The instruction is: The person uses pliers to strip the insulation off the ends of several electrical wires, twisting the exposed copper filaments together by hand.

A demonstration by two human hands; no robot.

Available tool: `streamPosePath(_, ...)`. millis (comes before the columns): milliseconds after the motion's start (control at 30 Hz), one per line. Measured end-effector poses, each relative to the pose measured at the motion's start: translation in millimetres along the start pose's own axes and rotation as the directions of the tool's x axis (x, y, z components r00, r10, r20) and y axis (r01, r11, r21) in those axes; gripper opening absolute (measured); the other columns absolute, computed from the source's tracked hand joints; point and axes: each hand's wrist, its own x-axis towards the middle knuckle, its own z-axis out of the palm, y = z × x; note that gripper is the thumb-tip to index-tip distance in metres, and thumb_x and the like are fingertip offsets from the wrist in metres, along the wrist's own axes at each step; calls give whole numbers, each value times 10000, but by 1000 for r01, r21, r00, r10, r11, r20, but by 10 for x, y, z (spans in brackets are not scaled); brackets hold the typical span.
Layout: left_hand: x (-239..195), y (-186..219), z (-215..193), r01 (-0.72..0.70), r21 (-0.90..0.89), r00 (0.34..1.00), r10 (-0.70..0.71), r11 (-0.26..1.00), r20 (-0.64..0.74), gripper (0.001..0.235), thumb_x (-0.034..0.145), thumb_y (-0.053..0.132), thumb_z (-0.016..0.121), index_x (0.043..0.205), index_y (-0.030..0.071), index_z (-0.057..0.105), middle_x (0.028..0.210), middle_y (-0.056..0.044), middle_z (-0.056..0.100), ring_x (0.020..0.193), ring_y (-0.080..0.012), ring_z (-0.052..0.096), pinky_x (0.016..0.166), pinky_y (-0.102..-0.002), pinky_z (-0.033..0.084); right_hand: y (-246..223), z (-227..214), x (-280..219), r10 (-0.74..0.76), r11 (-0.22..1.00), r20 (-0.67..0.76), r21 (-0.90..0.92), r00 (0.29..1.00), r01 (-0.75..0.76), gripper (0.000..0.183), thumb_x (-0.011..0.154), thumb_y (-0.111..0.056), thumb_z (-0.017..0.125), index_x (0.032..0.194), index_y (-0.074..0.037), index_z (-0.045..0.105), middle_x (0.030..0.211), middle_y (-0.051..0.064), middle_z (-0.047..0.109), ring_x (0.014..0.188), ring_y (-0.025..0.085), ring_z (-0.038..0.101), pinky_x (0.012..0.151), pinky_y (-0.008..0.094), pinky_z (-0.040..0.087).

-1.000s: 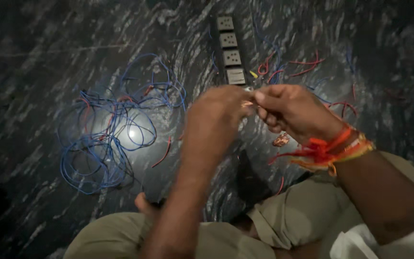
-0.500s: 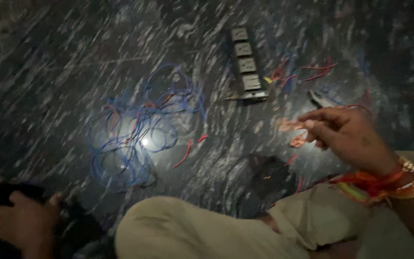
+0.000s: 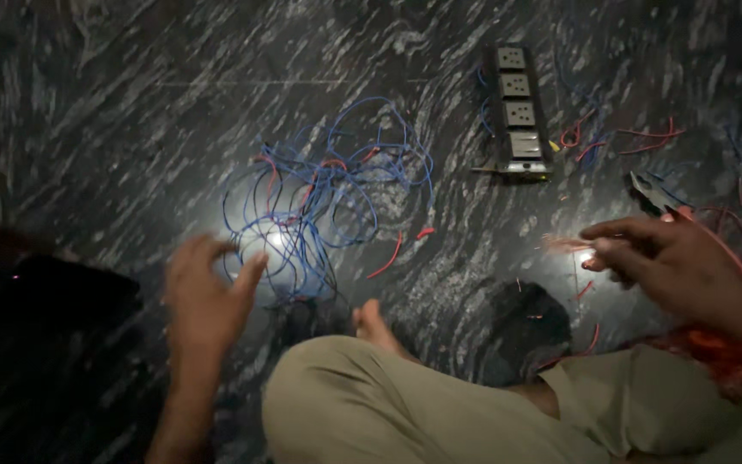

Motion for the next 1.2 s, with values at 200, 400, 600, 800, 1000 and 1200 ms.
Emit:
streamPosePath(200, 164, 1802, 176, 97, -552, 947, 93, 828, 306, 398, 838, 391, 792, 1016, 41, 728, 997, -156, 767, 916, -285, 766, 788, -388, 586, -77, 402, 196, -271, 929, 60, 279, 961, 245, 326, 940, -238, 630, 1220, -127, 757, 843, 73, 788, 671, 155, 678, 598, 342, 573)
streamPosePath(400, -223, 2572, 1375, 172, -515, 821, 167, 840, 546, 375, 985, 337, 674, 1126, -10, 650, 1022, -266, 714, 965, -454, 678, 775, -527, 528, -83, 356, 141, -486, 794, -170, 322, 857, 515, 242, 931, -197, 697, 1128, -74, 764, 849, 35, 780, 681, 102, 663, 605, 293, 554)
streamPosePath(600, -169, 2584, 1604, 664, -619, 641, 108, 419, 760, 190, 968, 143, 634, 994, -6, 747, 731, -73, 686, 565, -107, 636, 490, -278, 544, -63, 233, 232, -450, 808, -213, 317, 867, 497, 225, 892, -180, 767, 1076, -54, 792, 803, 27, 780, 641, 103, 630, 578, 281, 506)
streamPosePath(800, 101, 2677, 1406, 575, -695, 718, 142, 432, 681, 132, 893, 29, 715, 987, 2, 804, 782, -95, 775, 597, -139, 653, 538, -295, 543, 118, 287, 466, -231, 561, 69, 824, 971, 75, 335, 948, -230, 682, 1145, 36, 730, 804, 33, 713, 653, 85, 646, 562, 267, 532)
streamPosePath(1000, 113, 2720, 1378, -305, -663, 882, 465, 684, 74, 186, 831, -21, 702, 980, 62, 774, 894, -167, 756, 778, -336, 731, 703, -392, 562, 36, 201, 541, -192, 578, 164, 816, 968, -24, 423, 971, -275, 676, 1271, 24, 676, 893, 136, 724, 654, 188, 627, 560, 304, 492)
streamPosePath(1200, 207, 2598, 1531, 561, -599, 700, 59, 571, 712, 118, 915, 71, 704, 895, -13, 785, 713, -145, 753, 570, -188, 672, 525, -323, 513, -355, 27, 265, -838, 524, -325, -256, 438, 812, 660, 797, -245, 784, 1401, -105, 557, 1399, 155, 610, 1226, 374, 607, 1018, 449, 504)
